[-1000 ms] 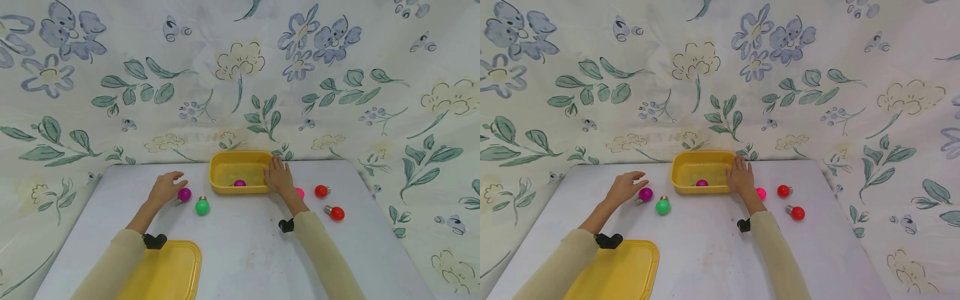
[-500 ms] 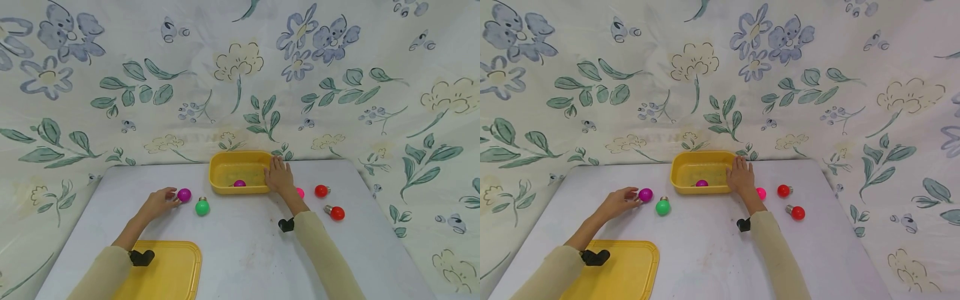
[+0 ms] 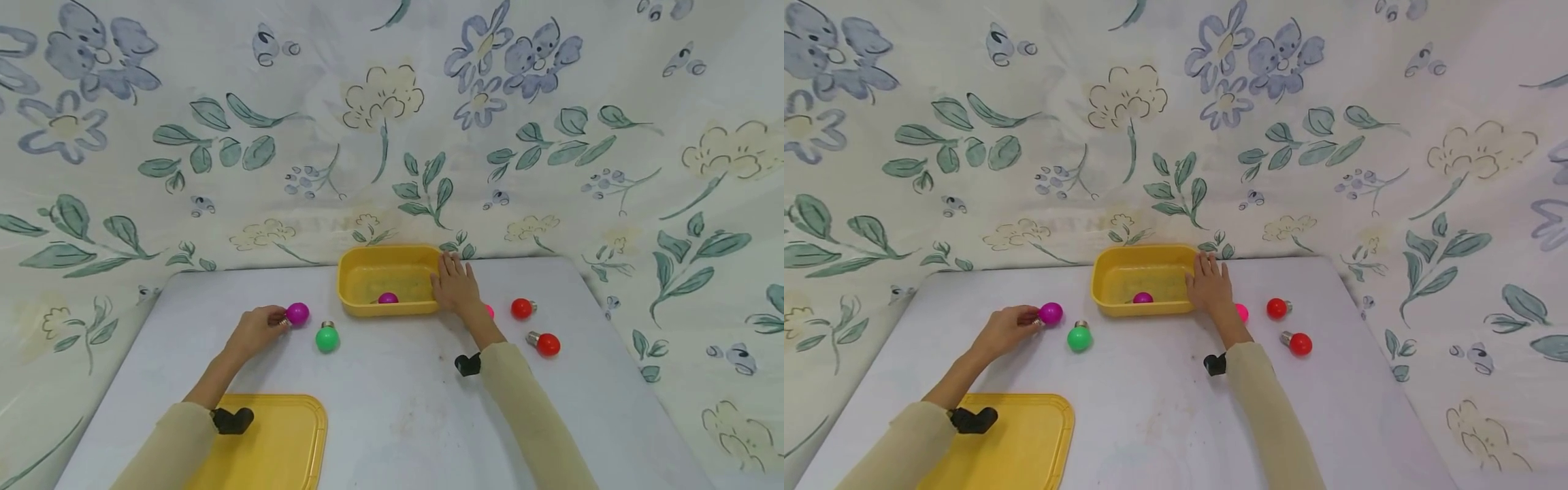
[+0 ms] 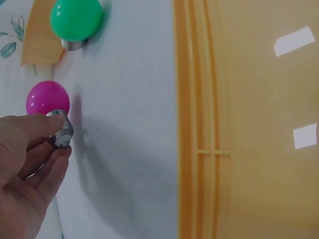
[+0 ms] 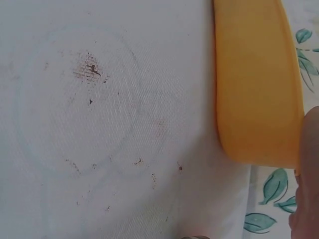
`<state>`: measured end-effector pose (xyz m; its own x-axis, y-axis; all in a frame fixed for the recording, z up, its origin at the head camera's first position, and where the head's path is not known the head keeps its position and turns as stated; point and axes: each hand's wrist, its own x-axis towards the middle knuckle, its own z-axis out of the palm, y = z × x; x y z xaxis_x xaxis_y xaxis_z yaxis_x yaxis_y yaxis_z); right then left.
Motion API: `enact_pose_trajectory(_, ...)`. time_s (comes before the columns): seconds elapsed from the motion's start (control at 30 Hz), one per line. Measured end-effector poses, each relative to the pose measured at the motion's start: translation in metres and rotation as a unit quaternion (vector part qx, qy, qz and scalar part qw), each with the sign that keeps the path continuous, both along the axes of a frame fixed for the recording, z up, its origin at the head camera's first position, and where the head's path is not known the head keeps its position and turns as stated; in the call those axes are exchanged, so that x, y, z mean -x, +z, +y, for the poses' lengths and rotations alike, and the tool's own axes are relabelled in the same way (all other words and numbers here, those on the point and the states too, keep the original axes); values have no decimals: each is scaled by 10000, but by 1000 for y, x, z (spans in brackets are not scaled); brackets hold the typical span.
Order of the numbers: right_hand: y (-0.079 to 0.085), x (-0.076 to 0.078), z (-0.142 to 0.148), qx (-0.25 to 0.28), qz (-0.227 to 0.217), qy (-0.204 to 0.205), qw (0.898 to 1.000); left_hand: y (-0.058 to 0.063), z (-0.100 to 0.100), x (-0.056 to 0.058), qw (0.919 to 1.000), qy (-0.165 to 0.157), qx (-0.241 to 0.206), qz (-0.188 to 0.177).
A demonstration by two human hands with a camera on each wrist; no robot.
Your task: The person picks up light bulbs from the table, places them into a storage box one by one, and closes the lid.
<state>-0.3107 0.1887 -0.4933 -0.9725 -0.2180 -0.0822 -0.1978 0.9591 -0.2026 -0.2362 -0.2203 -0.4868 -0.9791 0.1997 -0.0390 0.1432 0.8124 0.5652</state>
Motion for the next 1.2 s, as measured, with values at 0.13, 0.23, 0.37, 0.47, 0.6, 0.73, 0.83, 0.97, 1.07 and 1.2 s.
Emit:
enact_pose_trajectory(0.13, 0, 1, 0, -42, 12, 19, 10000, 5, 6, 4, 9990, 55, -87, 436)
enact_pose_trajectory(0.23, -1, 1, 0, -55, 49, 44, 10000, 13, 16, 7, 9973, 112, -282, 676)
enact_pose_trajectory(0.37, -2, 2, 1, -98, 115, 68, 9999, 22, 37, 14, 9957, 182, -530, 738)
enact_pose_trajectory(0.47, -3, 3, 1, -115, 137, 83, 9998, 27, 55, 20, 9953, 190, -670, 676)
enact_pose_trajectory(0.6, -4, 4, 0, -131, 148, 84, 9998, 28, 79, 30, 9943, 130, -856, 619)
enact_pose_trajectory(0.73, -4, 5, 0, -105, 137, 60, 9998, 26, 99, 41, 9937, 66, -921, 629)
enact_pose_trajectory(0.83, -4, 6, -1, -70, 133, 61, 9999, 24, 113, 49, 9938, 44, -933, 606)
enact_pose_trajectory(0.97, -3, 7, -1, -149, 150, 76, 9997, 21, 130, 57, 9948, -68, -882, 503)
enact_pose_trajectory(1.07, -4, 7, 0, -188, 153, 86, 9997, 18, 139, 62, 9952, -123, -828, 514)
enact_pose_trajectory(1.2, -3, 6, 0, -192, 154, 84, 9997, 11, 148, 69, 9960, -83, -699, 544)
